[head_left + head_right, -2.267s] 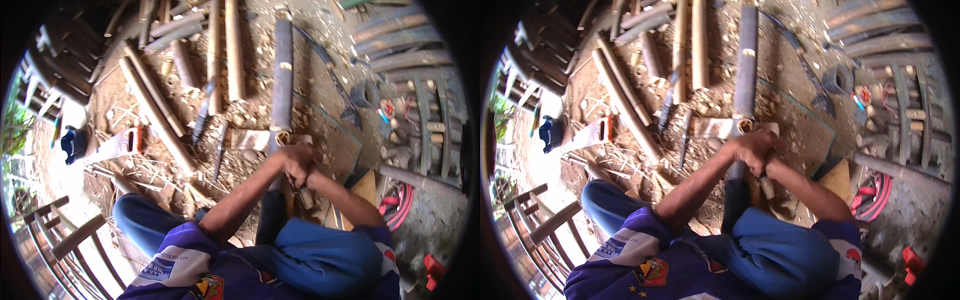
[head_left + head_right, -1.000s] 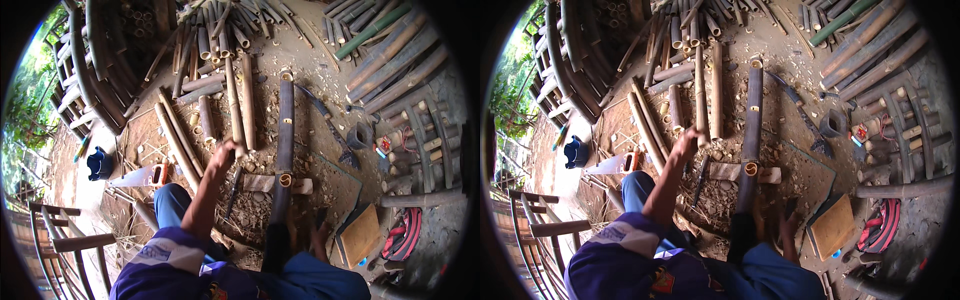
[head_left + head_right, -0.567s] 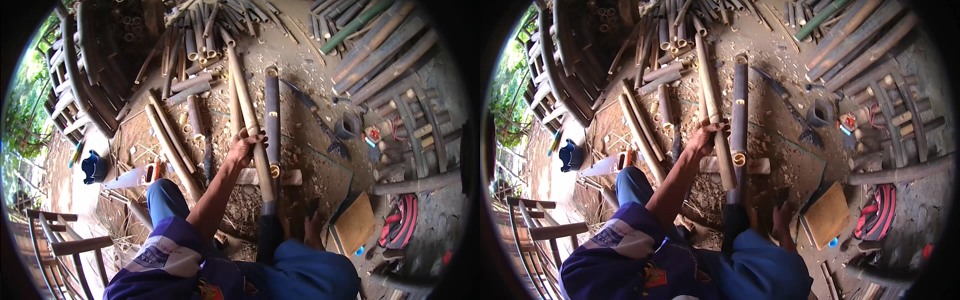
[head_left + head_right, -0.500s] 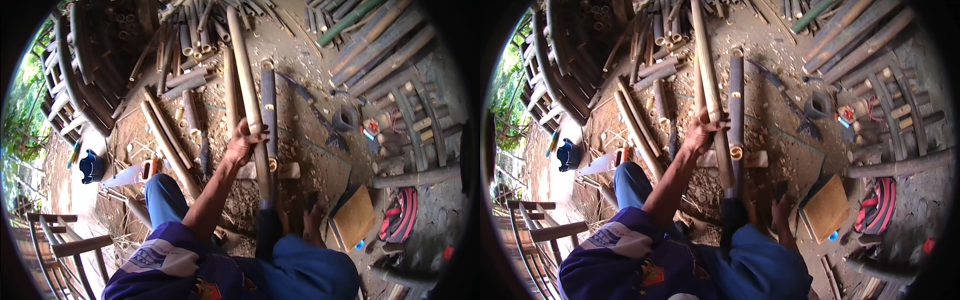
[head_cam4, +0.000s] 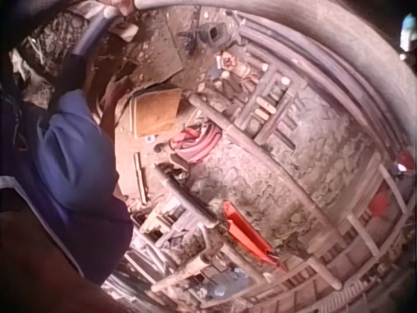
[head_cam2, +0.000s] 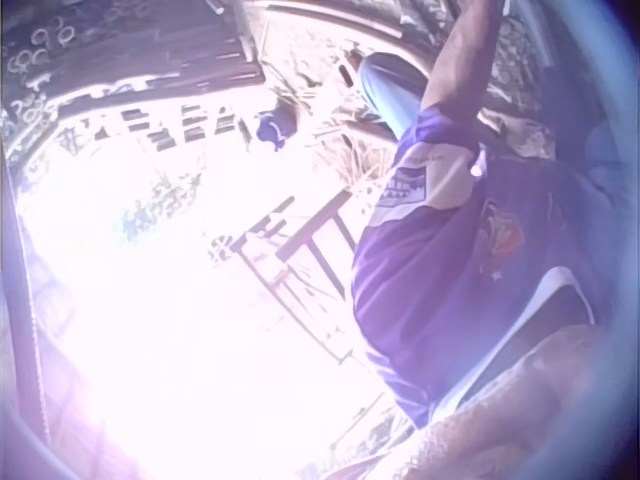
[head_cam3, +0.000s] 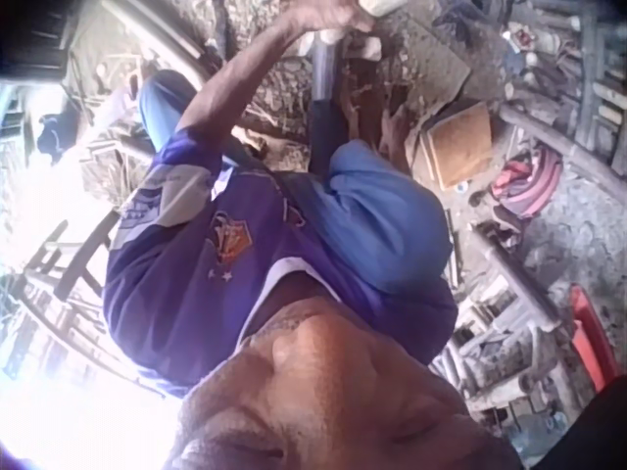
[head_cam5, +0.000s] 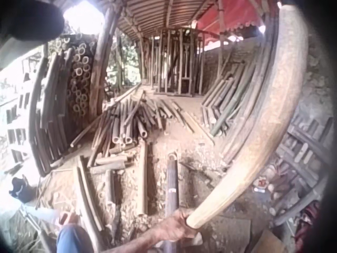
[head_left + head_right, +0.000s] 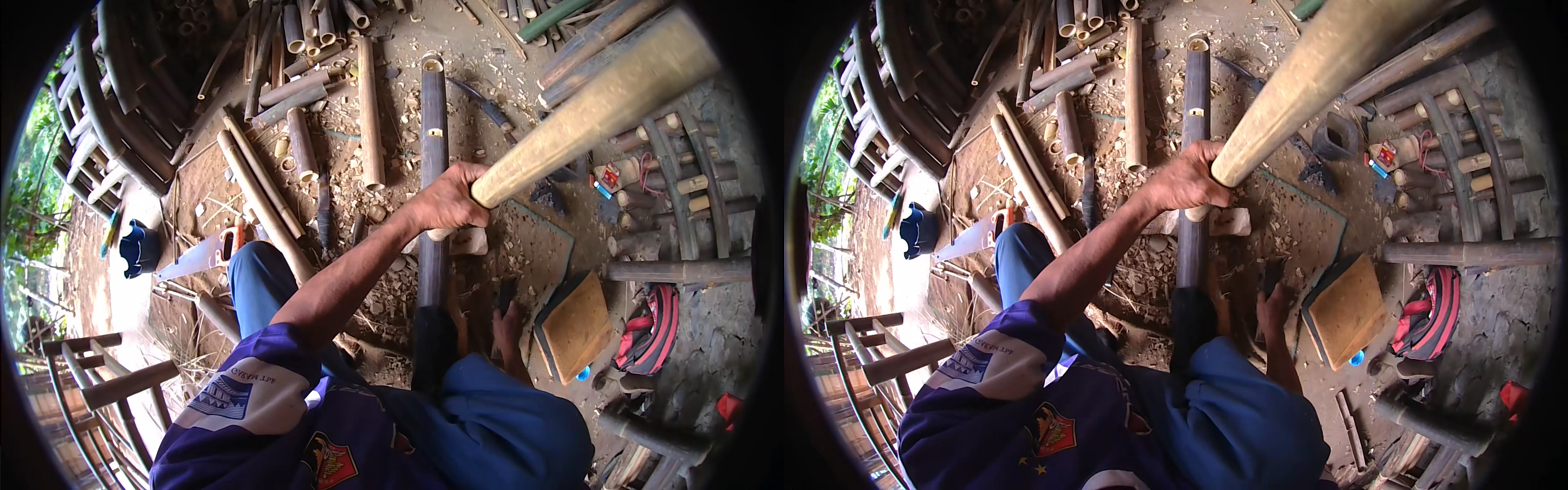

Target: The person carves holes into a bamboo pole using a chisel and a wooden mallet.

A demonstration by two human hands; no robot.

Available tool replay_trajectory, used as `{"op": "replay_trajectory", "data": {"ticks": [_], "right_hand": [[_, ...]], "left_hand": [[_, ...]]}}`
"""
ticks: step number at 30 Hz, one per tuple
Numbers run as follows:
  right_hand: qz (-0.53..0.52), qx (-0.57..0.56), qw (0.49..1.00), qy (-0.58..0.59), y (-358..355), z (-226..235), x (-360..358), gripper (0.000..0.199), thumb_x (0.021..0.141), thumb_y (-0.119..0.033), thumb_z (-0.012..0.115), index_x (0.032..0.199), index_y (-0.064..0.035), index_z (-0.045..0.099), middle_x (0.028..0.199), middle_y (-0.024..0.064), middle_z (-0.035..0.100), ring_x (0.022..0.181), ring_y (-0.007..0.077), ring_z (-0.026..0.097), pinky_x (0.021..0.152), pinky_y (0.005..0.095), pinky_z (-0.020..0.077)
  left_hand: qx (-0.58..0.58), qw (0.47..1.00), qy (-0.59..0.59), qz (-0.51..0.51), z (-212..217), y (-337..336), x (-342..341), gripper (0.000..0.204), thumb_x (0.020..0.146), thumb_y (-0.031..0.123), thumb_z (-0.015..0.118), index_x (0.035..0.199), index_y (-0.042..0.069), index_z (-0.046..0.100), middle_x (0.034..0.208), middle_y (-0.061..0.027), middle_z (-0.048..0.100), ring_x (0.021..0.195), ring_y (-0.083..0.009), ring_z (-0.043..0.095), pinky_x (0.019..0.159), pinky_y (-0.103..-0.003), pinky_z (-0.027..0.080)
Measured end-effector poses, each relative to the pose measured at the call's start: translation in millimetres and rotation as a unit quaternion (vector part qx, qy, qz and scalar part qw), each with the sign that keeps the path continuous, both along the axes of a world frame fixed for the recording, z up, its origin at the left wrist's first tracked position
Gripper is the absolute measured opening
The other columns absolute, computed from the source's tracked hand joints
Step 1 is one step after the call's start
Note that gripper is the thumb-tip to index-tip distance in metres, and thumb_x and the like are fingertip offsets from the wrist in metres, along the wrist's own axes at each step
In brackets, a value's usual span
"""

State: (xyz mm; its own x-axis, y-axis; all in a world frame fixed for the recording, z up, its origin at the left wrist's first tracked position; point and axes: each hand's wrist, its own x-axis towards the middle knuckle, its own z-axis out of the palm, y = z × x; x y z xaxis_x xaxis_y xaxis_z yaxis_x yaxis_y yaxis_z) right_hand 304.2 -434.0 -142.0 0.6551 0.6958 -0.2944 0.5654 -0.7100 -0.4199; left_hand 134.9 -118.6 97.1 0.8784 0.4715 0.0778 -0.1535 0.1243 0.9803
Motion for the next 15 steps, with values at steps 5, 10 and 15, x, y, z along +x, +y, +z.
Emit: {"op": "replay_trajectory", "data": {"ticks": [5,10,15], "right_hand": [[-0.005,-0.013,1.000,-0.009,0.1,-0.6,-0.2,0.058,0.089,-0.027,0.058,0.135,0.0064,0.046,0.128,0.0317,0.054,0.121,0.0446,0.052,0.103,0.0463,0.0408],[-0.004,-0.016,1.000,-0.002,0.7,5.2,-1.3,0.058,0.089,-0.027,0.058,0.135,0.0064,0.045,0.128,0.0317,0.054,0.122,0.0444,0.051,0.104,0.0463,0.0399],[0.014,-0.018,1.000,0.004,-2.8,8.4,5.9,0.055,0.087,-0.028,0.061,0.128,0.0072,0.050,0.125,0.0307,0.056,0.120,0.0435,0.053,0.103,0.0461,0.0407]], "left_hand": [[-0.005,0.999,-0.005,-0.033,8.7,-8.3,-1.2,0.041,0.064,-0.011,0.069,0.102,0.004,0.069,0.077,0.0107,0.056,0.069,-0.0032,0.050,0.059,-0.023,0.043],[0.018,0.999,-0.012,-0.046,8.5,-9.4,-7.5,0.049,0.066,-0.010,0.070,0.112,0.004,0.068,0.081,0.0089,0.058,0.073,-0.0040,0.052,0.063,-0.023,0.044],[0.021,0.989,-0.060,0.133,1.3,-0.6,-11.9,0.068,0.066,-0.005,0.079,0.129,0.004,0.057,0.097,0.0014,0.063,0.085,-0.0106,0.059,0.075,-0.027,0.052]]}}
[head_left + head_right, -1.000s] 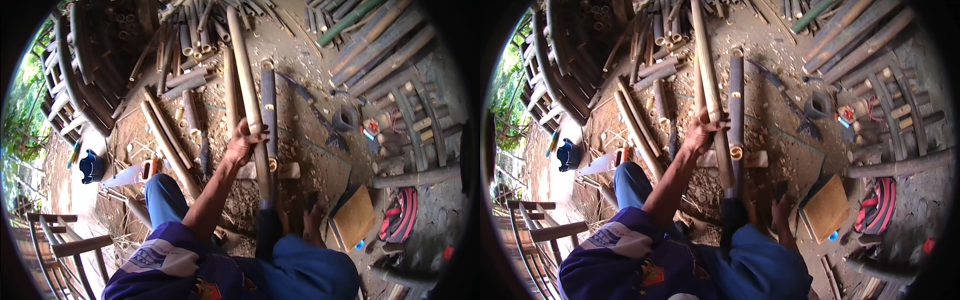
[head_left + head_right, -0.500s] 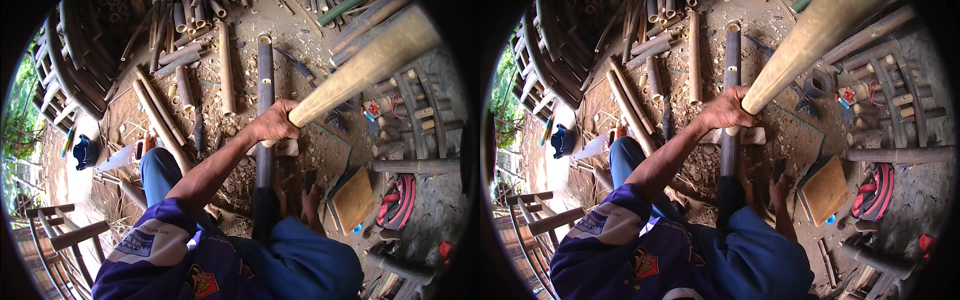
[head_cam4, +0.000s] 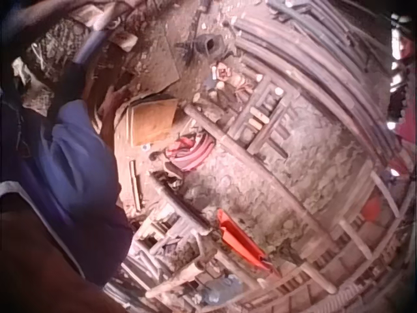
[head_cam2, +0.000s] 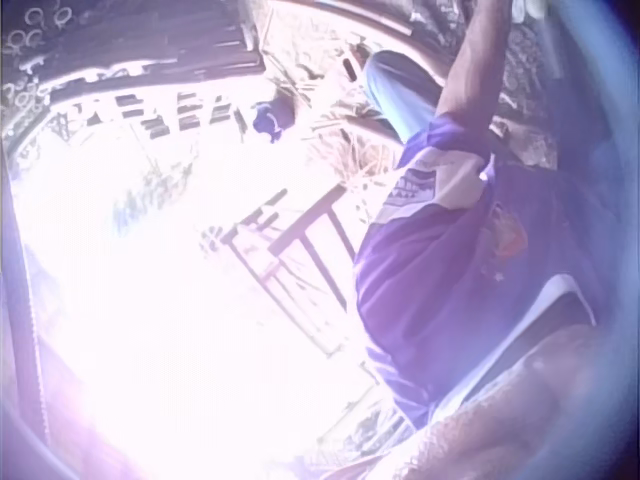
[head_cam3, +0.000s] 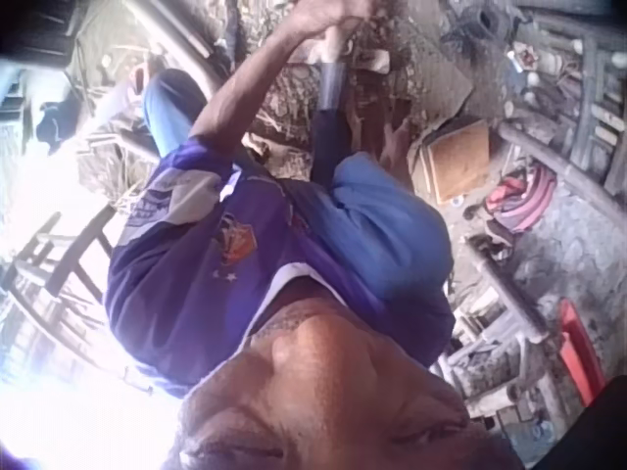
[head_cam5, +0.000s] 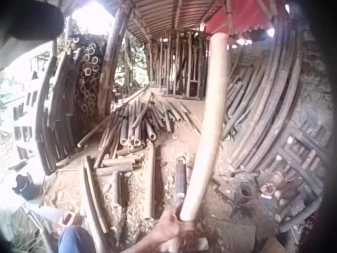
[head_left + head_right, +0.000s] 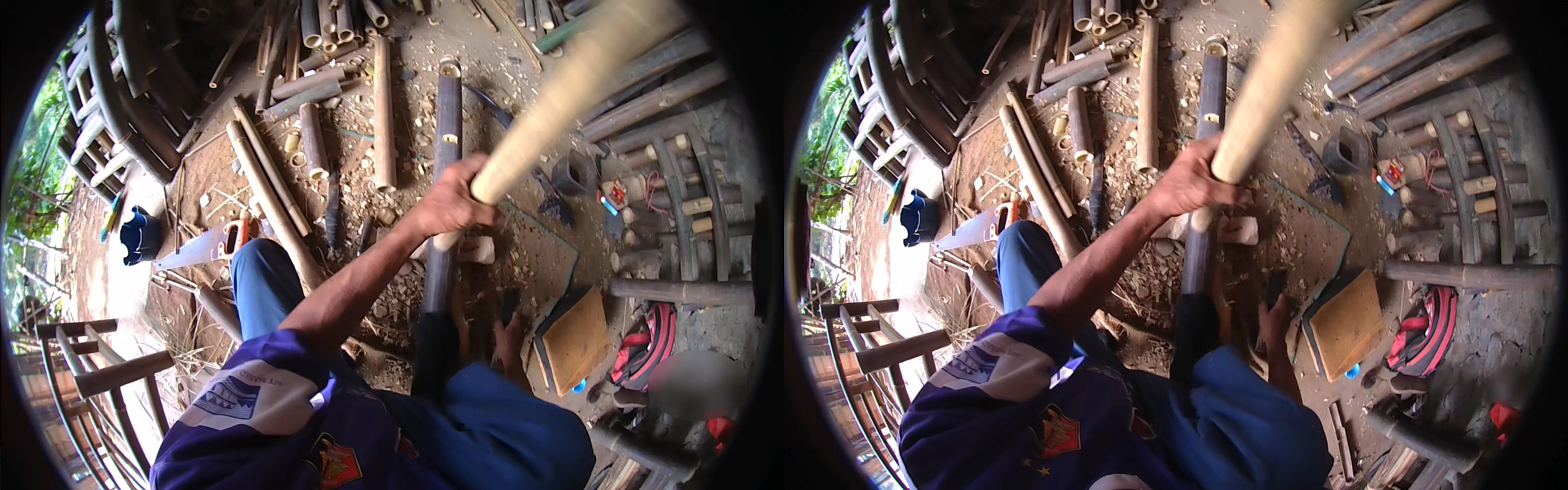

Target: The person carves holes into a bamboo pole using a chisel and a wooden mallet.

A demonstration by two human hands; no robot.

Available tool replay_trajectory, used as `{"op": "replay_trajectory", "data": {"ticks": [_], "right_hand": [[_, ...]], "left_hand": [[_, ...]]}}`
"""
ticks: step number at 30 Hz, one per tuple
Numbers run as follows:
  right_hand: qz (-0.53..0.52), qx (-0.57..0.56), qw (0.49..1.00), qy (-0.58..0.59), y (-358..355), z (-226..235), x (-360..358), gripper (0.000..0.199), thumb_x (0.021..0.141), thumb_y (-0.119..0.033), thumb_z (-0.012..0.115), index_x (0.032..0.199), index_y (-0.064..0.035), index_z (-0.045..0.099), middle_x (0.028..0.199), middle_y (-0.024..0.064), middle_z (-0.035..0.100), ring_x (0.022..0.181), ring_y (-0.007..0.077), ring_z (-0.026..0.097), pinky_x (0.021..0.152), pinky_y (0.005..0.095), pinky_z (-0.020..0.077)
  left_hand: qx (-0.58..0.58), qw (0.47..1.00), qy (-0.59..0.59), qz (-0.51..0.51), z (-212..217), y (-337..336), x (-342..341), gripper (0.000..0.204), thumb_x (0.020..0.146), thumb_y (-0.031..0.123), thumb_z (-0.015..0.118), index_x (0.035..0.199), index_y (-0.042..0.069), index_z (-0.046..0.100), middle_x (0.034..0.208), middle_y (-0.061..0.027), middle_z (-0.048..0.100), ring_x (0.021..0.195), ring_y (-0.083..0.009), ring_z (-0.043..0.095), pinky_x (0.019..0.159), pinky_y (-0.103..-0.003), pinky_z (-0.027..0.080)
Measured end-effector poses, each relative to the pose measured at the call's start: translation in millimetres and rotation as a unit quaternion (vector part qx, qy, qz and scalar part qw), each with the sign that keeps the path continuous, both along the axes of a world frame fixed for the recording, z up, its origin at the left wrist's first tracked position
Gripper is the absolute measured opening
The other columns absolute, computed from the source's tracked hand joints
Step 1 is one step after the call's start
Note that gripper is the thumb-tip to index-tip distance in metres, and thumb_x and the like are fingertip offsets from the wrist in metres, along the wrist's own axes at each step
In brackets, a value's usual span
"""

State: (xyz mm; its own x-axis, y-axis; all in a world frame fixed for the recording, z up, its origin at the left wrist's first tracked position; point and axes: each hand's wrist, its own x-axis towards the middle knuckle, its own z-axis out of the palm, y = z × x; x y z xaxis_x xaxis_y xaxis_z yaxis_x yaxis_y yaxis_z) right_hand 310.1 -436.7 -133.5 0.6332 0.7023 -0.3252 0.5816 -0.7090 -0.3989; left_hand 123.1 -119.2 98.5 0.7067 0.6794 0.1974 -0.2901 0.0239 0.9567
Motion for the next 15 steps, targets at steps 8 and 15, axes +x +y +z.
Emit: {"op": "replay_trajectory", "data": {"ticks": [8,15], "right_hand": [[-0.130,0.166,0.939,0.271,20.4,59.9,-9.4,0.047,0.092,-0.029,0.059,0.129,-0.0015,0.057,0.114,0.0143,0.064,0.104,0.0279,0.061,0.089,0.0376,0.0482],[-0.187,0.191,0.735,0.624,74.8,132.4,-43.6,0.039,0.095,-0.026,0.054,0.129,-0.0058,0.058,0.088,0.0074,0.063,0.077,0.0144,0.063,0.067,0.0308,0.0534]], "left_hand": [[-0.035,0.845,0.394,0.359,-106.1,38.2,-99.3,0.044,0.071,0.028,0.084,0.098,-0.004,0.070,0.085,-0.0158,0.072,0.069,-0.0221,0.067,0.069,-0.037,0.056],[0.209,0.751,0.474,0.410,-111.8,82.0,-78.8,0.080,0.067,0.033,0.085,0.133,0.004,0.050,0.124,-0.0201,0.054,0.106,-0.0323,0.056,0.090,-0.046,0.050]]}}
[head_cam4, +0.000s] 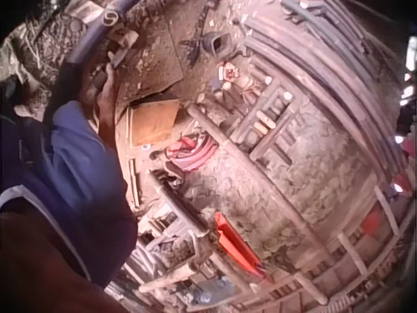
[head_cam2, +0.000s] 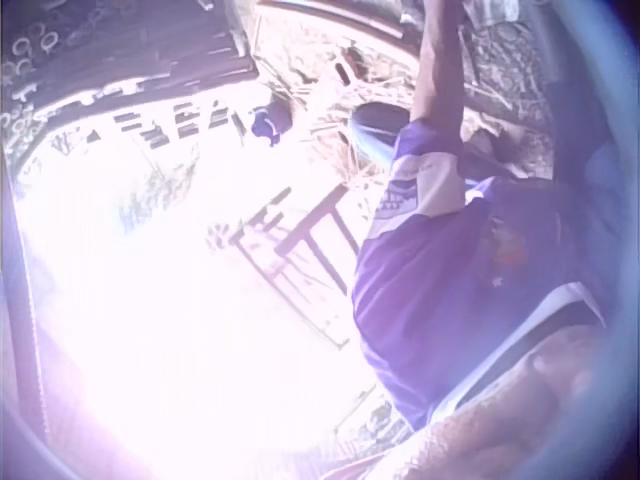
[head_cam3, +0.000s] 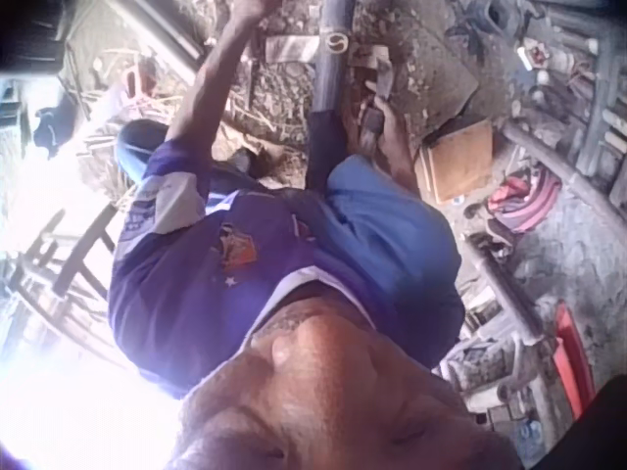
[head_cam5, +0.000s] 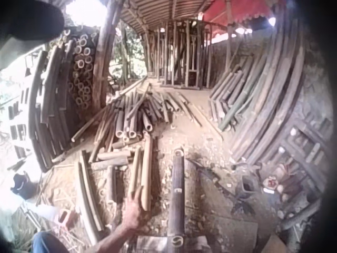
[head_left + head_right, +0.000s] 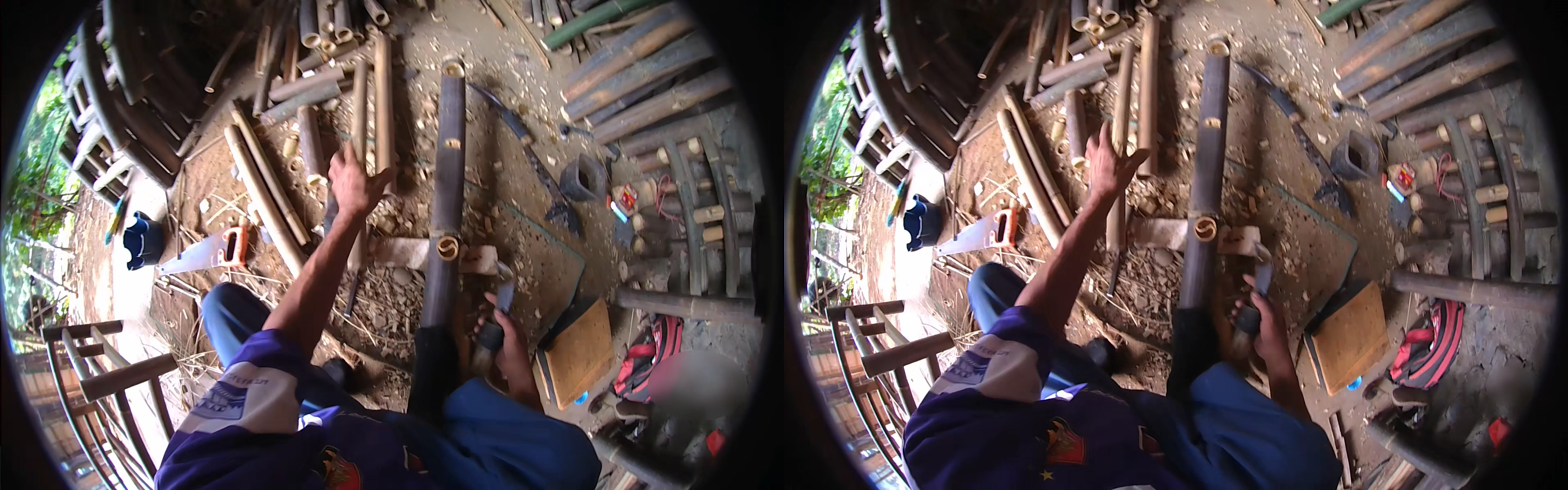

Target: The person carves holes into a bamboo pole using a chisel and a wooden mallet.

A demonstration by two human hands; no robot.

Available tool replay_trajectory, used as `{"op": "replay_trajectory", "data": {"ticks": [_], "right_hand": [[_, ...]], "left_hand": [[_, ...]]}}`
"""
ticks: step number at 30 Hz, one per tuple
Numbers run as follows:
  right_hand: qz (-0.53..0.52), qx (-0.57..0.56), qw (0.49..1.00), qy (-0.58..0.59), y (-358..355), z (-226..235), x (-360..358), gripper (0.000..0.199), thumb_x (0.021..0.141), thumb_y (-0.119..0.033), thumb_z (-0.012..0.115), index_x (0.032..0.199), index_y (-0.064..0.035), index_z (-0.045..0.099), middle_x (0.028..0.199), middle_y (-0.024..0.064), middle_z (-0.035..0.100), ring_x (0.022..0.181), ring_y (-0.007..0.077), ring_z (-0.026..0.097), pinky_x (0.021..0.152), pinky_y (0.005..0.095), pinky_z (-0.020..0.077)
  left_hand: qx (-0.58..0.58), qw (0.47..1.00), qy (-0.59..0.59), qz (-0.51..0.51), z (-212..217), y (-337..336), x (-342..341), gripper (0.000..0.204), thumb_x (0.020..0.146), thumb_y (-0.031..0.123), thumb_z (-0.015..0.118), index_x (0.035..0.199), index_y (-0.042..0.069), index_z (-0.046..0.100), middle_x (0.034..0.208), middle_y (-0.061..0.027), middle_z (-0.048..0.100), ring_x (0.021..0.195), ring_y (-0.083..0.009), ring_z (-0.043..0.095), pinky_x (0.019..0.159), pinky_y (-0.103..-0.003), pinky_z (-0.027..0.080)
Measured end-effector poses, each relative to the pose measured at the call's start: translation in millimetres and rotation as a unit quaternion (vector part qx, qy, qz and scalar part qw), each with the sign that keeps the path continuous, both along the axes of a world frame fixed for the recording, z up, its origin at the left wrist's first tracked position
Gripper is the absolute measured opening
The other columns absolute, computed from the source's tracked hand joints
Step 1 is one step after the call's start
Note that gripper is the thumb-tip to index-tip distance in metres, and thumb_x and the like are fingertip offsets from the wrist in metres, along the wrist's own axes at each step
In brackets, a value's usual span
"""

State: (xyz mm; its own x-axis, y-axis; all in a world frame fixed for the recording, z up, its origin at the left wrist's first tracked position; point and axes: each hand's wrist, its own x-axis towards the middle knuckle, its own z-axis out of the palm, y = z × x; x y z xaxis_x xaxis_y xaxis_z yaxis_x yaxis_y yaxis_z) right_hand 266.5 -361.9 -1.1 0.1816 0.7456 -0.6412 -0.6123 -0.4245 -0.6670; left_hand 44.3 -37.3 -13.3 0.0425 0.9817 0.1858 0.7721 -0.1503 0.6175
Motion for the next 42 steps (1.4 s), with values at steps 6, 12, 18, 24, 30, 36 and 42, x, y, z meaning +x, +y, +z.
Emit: {"op": "replay_trajectory", "data": {"ticks": [6,12,18,24,30,36,42], "right_hand": [[0.299,-0.077,0.935,-0.175,51.9,-21.4,5.3,0.047,0.095,-0.026,0.058,0.135,-0.0039,0.050,0.103,0.0113,0.062,0.094,0.0200,0.063,0.082,0.0347,0.0528],[0.489,-0.076,0.699,-0.516,61.3,-47.9,26.9,0.051,0.091,-0.026,0.064,0.135,-0.0052,0.048,0.138,0.0162,0.050,0.129,0.0258,0.049,0.106,0.0380,0.0403],[0.506,-0.002,0.670,-0.543,133.6,-23.3,67.7,0.051,0.085,-0.027,0.065,0.131,-0.0072,0.053,0.125,0.0155,0.058,0.117,0.0291,0.058,0.098,0.0421,0.0464],[0.586,0.242,0.352,-0.688,209.9,33.7,65.0,0.023,0.078,-0.025,0.066,0.095,-0.0105,0.066,0.092,0.0077,0.064,0.088,0.0293,0.061,0.078,0.0473,0.0487],[0.577,0.234,0.340,-0.705,220.5,13.3,52.9,0.011,0.082,-0.021,0.062,0.090,-0.0130,0.063,0.093,0.0022,0.064,0.095,0.0226,0.060,0.089,0.0397,0.0473],[0.429,0.003,0.717,-0.549,144.5,-9.2,67.7,0.027,0.095,-0.032,0.054,0.107,-0.0091,0.060,0.105,0.0088,0.062,0.102,0.0241,0.061,0.093,0.0359,0.0490],[0.559,-0.070,0.607,-0.561,202.8,55.1,49.2,0.031,0.095,-0.036,0.052,0.115,-0.0145,0.060,0.116,0.0091,0.063,0.107,0.0280,0.062,0.092,0.0377,0.0509]], "left_hand": [[-0.073,0.807,0.080,-0.581,85.9,-140.2,100.6,0.099,0.066,0.034,0.087,0.148,0.020,0.034,0.145,-0.0201,0.038,0.140,-0.0367,0.033,0.110,-0.050,0.033],[-0.258,0.708,0.186,-0.631,47.0,-137.4,145.3,0.087,0.067,0.019,0.080,0.144,0.023,0.040,0.145,-0.0191,0.040,0.134,-0.0362,0.044,0.105,-0.052,0.042],[-0.195,0.855,0.004,-0.481,25.9,-130.9,143.3,0.083,0.071,0.004,0.073,0.144,0.027,0.042,0.150,-0.0193,0.036,0.115,-0.0412,0.061,0.097,-0.047,0.051],[-0.114,0.950,-0.145,-0.253,20.8,-138.7,144.4,0.089,0.072,-0.005,0.070,0.149,0.024,0.036,0.148,-0.0248,0.029,0.125,-0.0448,0.044,0.110,-0.048,0.038],[-0.093,0.953,-0.238,-0.162,22.2,-137.6,137.4,0.091,0.068,0.000,0.074,0.147,0.012,0.031,0.136,-0.0254,0.035,0.124,-0.0442,0.044,0.102,-0.047,0.043],[-0.284,0.787,0.030,-0.547,25.9,-128.8,156.2,0.078,0.065,0.004,0.074,0.136,0.016,0.045,0.124,-0.0224,0.050,0.120,-0.0409,0.054,0.095,-0.046,0.051],[-0.212,0.880,-0.165,-0.392,38.1,-104.2,131.6,0.082,0.061,-0.012,0.071,0.135,0.014,0.047,0.136,-0.0239,0.046,0.124,-0.0408,0.052,0.102,-0.043,0.051]]}}
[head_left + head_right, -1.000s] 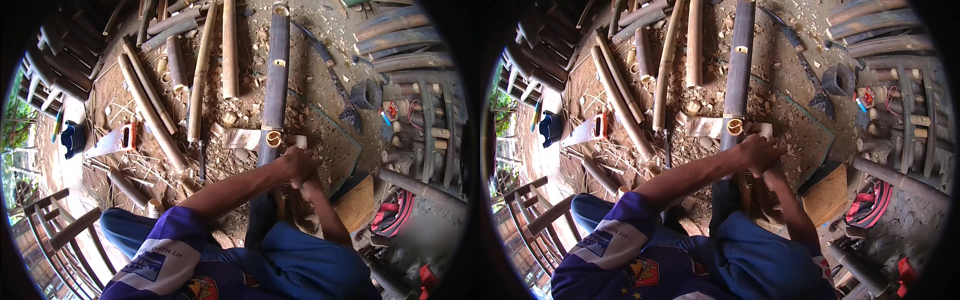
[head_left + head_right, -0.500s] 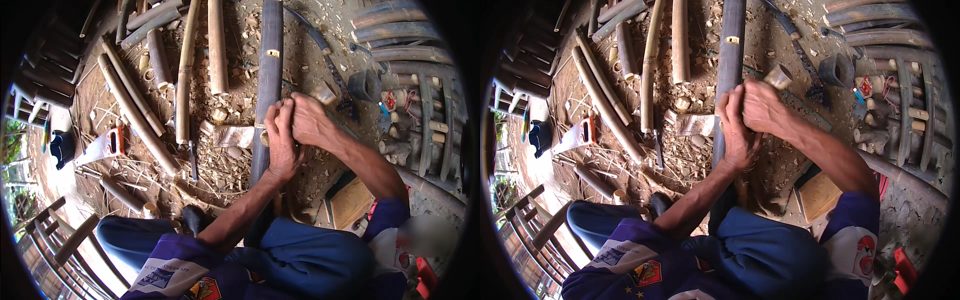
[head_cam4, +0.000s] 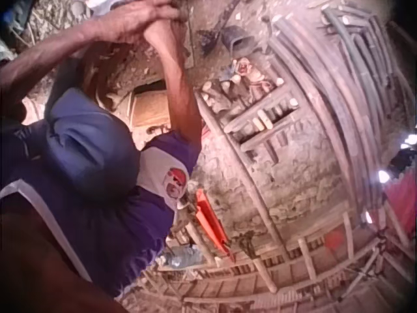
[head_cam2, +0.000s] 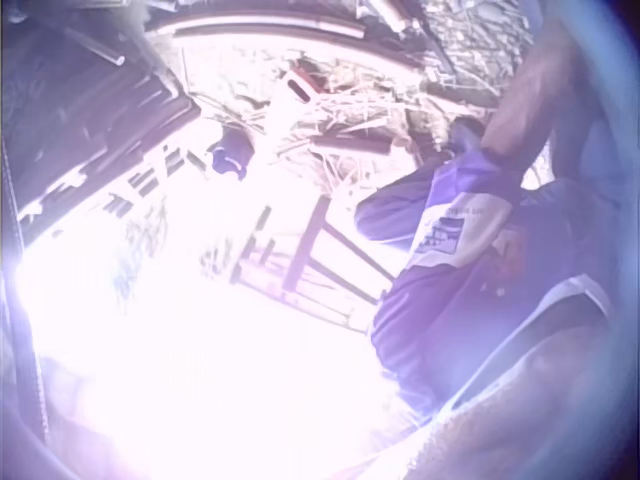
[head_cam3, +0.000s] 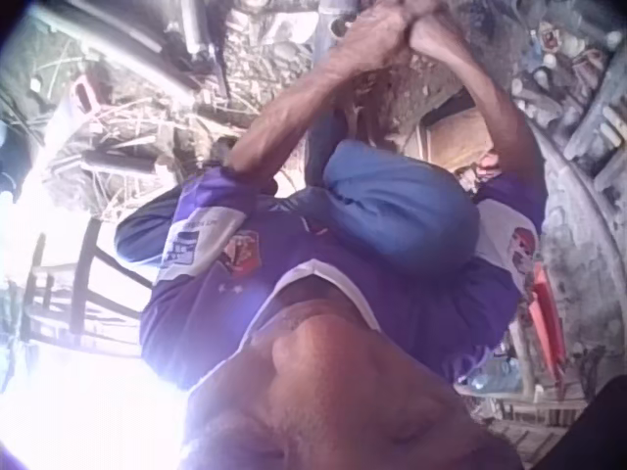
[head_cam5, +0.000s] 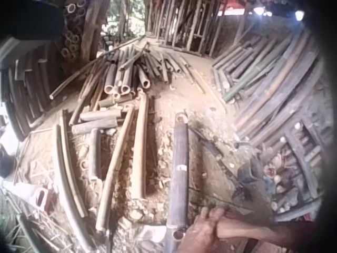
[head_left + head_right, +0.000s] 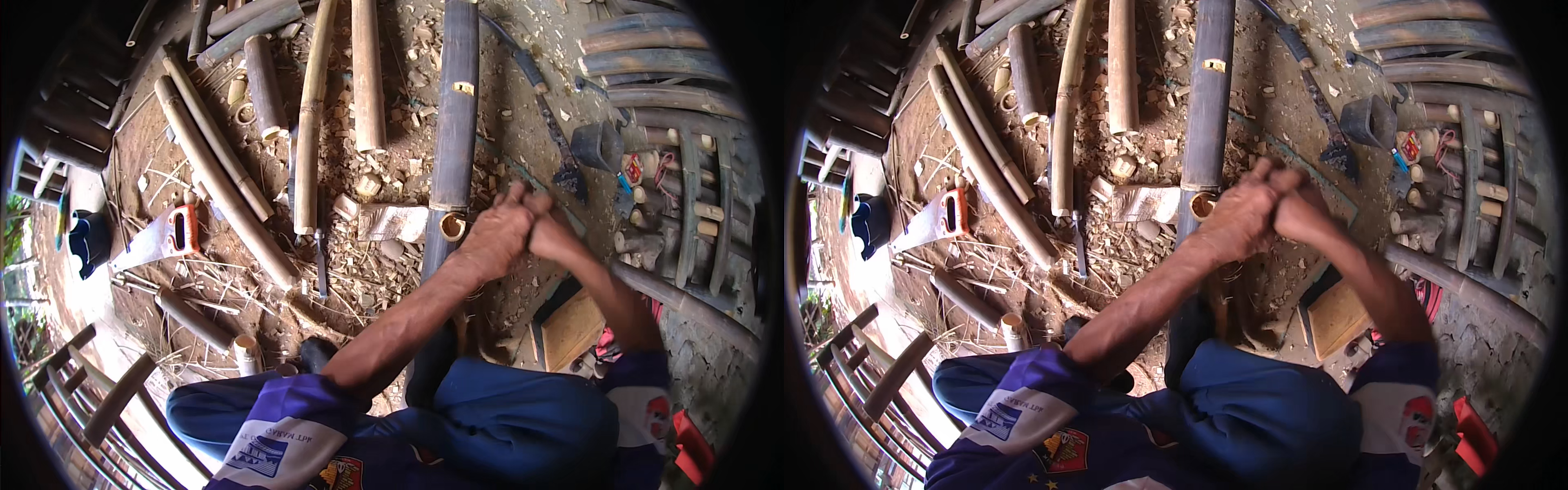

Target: The person carves holes into a bamboo pole using a chisel and a wooden mallet.

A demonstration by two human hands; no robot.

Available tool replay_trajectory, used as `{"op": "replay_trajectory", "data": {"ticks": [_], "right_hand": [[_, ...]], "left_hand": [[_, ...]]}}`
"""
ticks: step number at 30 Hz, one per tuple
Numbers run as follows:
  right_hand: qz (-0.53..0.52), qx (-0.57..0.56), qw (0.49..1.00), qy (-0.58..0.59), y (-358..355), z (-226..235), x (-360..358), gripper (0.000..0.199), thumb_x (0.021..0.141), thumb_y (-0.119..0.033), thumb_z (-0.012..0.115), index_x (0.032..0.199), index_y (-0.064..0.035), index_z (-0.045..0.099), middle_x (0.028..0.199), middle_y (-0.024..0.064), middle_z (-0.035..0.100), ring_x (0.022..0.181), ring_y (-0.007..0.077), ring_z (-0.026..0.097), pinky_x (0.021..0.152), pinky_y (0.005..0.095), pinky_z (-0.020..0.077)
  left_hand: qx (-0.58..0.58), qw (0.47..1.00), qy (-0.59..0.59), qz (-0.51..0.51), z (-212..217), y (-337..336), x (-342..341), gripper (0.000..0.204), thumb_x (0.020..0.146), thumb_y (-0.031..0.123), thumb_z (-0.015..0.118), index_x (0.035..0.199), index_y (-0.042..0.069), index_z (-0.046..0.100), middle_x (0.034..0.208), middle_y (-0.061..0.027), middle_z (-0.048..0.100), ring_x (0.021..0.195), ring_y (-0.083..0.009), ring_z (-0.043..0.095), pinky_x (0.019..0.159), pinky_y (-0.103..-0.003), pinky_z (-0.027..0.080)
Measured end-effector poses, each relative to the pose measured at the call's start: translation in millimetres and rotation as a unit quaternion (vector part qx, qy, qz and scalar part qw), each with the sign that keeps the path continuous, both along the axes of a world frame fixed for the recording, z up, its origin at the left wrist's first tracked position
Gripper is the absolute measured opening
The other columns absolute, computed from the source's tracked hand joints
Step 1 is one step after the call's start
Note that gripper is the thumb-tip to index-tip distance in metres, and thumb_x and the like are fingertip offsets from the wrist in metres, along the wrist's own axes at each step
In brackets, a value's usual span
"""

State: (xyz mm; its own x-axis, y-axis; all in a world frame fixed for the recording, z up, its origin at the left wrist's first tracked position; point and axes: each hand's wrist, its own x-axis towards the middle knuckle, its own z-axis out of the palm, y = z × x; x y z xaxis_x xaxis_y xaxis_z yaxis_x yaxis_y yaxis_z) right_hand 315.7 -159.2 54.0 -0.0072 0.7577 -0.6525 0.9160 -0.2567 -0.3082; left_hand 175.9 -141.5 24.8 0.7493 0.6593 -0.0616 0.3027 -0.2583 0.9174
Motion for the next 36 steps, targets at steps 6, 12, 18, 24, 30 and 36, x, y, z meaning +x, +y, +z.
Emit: {"op": "replay_trajectory", "data": {"ticks": [6,12,18,24,30,36], "right_hand": [[0.377,0.220,0.898,-0.053,63.4,-13.8,-32.3,0.010,0.065,-0.017,0.069,0.072,-0.0098,0.068,0.076,0.0067,0.068,0.081,0.0248,0.065,0.073,0.0411,0.0498],[0.388,0.196,0.900,0.036,44.1,-25.2,12.3,0.024,0.068,-0.017,0.072,0.090,-0.0083,0.068,0.087,0.0097,0.068,0.082,0.0270,0.064,0.077,0.0420,0.0487],[0.284,0.041,0.958,0.013,7.7,-20.1,34.4,0.036,0.077,-0.021,0.071,0.110,-0.0098,0.064,0.095,0.0192,0.068,0.090,0.0388,0.066,0.077,0.0447,0.0536],[-0.122,0.078,0.964,0.225,-98.2,-100.0,24.4,0.035,0.078,-0.021,0.075,0.110,-0.0079,0.064,0.097,0.0140,0.071,0.091,0.0328,0.067,0.077,0.0409,0.0532],[-0.137,-0.229,0.925,0.271,-83.9,-109.2,-3.4,0.053,0.081,-0.023,0.074,0.127,-0.0101,0.054,0.124,0.0082,0.060,0.112,0.0206,0.058,0.092,0.0319,0.0498],[0.201,-0.089,0.973,0.070,-47.8,-68.1,12.8,0.055,0.090,-0.025,0.064,0.138,-0.0103,0.044,0.138,0.0081,0.049,0.120,0.0154,0.053,0.096,0.0278,0.0490]], "left_hand": [[0.007,0.940,-0.157,0.303,-6.1,-5.4,-15.4,0.091,0.062,-0.014,0.064,0.145,0.014,0.041,0.137,-0.0259,0.037,0.118,-0.0441,0.051,0.102,-0.045,0.047],[0.014,0.951,-0.105,0.289,-9.1,-30.8,8.2,0.097,0.068,-0.010,0.066,0.153,0.013,0.023,0.143,-0.0287,0.025,0.133,-0.0480,0.036,0.110,-0.046,0.039],[-0.034,0.987,0.063,0.143,12.3,-35.4,16.3,0.109,0.065,-0.004,0.071,0.154,0.020,0.013,0.152,-0.0341,0.010,0.121,-0.0523,0.047,0.101,-0.049,0.048],[0.002,0.993,0.115,-0.017,-6.9,-37.8,18.9,0.102,0.053,0.009,0.083,0.144,0.004,0.037,0.139,-0.0328,0.046,0.109,-0.0379,0.066,0.087,-0.042,0.056],[-0.050,0.919,0.207,-0.331,-18.4,-9.0,4.3,0.059,0.049,0.009,0.083,0.105,0.011,0.067,0.103,-0.0125,0.071,0.100,-0.0303,0.068,0.083,-0.041,0.056],[-0.070,0.989,0.122,-0.054,6.5,-29.9,-1.9,0.071,0.058,0.011,0.079,0.126,0.015,0.056,0.119,-0.0165,0.059,0.111,-0.0370,0.061,0.095,-0.044,0.051]]}}
